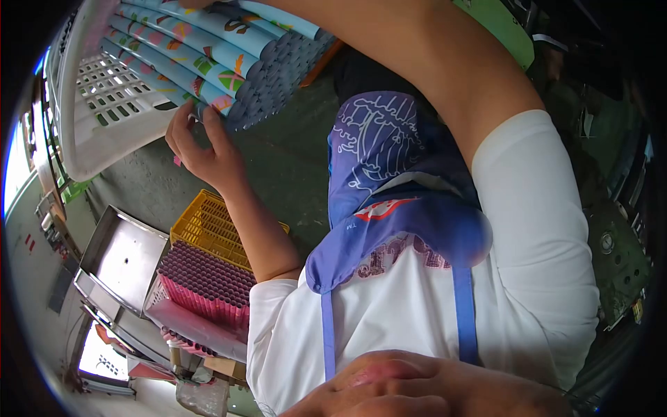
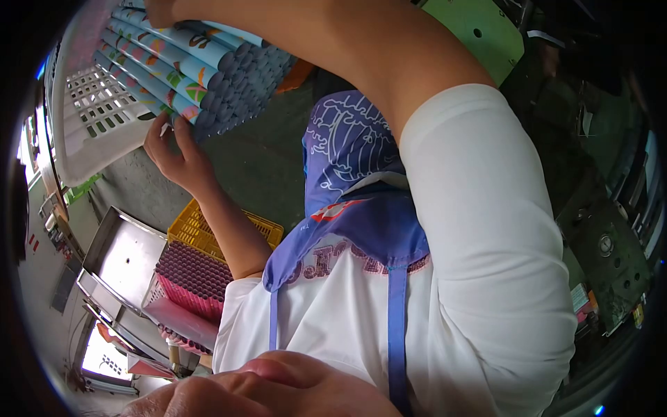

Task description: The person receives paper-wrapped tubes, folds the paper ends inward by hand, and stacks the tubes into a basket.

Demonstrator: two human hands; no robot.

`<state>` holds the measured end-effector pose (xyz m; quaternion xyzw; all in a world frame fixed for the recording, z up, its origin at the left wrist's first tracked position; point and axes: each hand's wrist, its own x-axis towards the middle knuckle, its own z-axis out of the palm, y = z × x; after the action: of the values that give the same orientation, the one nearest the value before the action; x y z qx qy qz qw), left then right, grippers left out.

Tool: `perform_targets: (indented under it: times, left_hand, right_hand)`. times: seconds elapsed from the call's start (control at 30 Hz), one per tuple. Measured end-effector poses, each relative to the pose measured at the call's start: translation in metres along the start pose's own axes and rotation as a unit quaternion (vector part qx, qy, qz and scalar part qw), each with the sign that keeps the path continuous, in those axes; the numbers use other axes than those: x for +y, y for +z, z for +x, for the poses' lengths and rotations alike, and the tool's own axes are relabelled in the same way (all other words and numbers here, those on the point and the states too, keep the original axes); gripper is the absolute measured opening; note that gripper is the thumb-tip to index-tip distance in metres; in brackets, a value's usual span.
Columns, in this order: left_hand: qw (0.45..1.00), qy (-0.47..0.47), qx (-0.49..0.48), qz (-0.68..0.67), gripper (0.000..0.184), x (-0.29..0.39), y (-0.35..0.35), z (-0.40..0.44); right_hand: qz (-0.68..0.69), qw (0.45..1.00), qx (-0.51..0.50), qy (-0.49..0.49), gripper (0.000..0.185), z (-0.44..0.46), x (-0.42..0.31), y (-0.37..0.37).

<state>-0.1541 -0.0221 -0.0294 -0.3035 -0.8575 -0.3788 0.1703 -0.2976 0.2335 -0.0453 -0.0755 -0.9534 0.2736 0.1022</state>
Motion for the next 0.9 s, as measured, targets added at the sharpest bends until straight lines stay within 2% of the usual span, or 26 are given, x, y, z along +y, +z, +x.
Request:
perform_targets:
  times: [0.13,0.27,0.37,0.4,0.5,0.67,0.77,0.9]
  left_hand:
    - [1.0,0.018,0.003,0.01,0.027,0.001,0.001,0.001]
    - [0.999,0.019,-0.005,0.031,0.028,0.004,-0.001,0.001]
    - [1.0,-0.003,-0.009,0.013,0.028,0.006,0.0,-0.001]
    - [1.0,-0.007,-0.011,0.015,0.028,0.007,0.0,-0.001]
    - [1.0,-0.015,-0.013,0.021,0.028,0.006,-0.001,-0.001]
    - [0.999,-0.004,-0.017,0.039,0.027,0.005,0.0,-0.002]
    - [0.999,-0.009,-0.016,0.041,0.027,0.004,0.001,-0.003]
    - [0.999,-0.006,-0.017,0.038,0.027,0.003,0.001,-0.003]
  right_hand:
    - [-0.001,0.996,0.086,-0.035,0.029,0.01,-0.002,0.019]
    - [0.069,0.992,0.102,0.019,0.029,0.009,-0.005,0.022]
    - [-0.169,0.966,0.078,-0.18,0.028,0.006,0.003,0.024]
    - [-0.168,0.967,0.076,-0.178,0.028,0.009,0.005,0.029]
    - [0.004,0.98,0.177,-0.089,0.028,0.022,0.009,0.044]
    - [-0.018,0.99,0.115,-0.082,0.028,0.039,0.011,0.046]
    - [-0.068,0.986,0.12,-0.094,0.028,0.047,0.011,0.045]
    - [-0.035,0.98,0.158,-0.118,0.029,0.047,0.015,0.047]
